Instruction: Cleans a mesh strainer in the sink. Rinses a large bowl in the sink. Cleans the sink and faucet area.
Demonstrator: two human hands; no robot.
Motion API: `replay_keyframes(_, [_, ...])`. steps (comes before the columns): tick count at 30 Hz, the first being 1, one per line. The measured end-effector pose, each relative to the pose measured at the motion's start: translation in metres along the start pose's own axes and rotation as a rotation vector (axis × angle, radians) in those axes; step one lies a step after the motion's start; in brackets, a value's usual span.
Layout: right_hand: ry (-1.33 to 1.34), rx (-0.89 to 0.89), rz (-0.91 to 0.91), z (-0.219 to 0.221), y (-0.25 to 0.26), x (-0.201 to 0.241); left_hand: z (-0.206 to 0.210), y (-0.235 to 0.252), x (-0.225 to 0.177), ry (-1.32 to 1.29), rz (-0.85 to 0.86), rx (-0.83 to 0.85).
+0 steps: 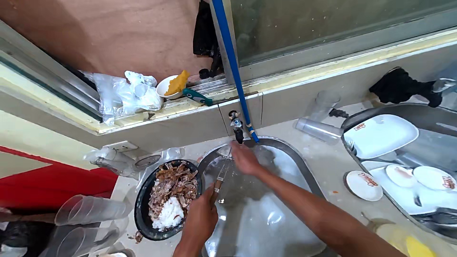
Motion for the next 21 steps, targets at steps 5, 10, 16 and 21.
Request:
replay_keyframes(5, [0.084,0.036,0.019,-0.004,0.006,-0.027,0.009,-0.004,-0.013,-0.008,-0.002,0.046])
replay_keyframes(10, [0.071,0.049,-0.210,-0.018,-0.003,-0.029,0.007,-0.005,-0.009,-0.106,0.003,-0.018])
replay_keyframes(16, [0.113,0.063,-0.142,-0.004,-0.006,-0.037,0.004,-0.009,-0.009,-0.101,-0.024,-0.013])
replay_keyframes(21, [0.160,0.051,0.051,-0.003,-0.012,-0.026,0.009,-0.020,-0.012,-0.126,-0.048,-0.051])
Point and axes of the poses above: each hand's wrist, its own y-axis towards the middle knuckle, its own z-axis out of the palm, x = y × z, the point moved 2 cm from there along y, towards the middle knuckle, and after that the axes turned 8 degrees about -x, right-handed, at the moved point
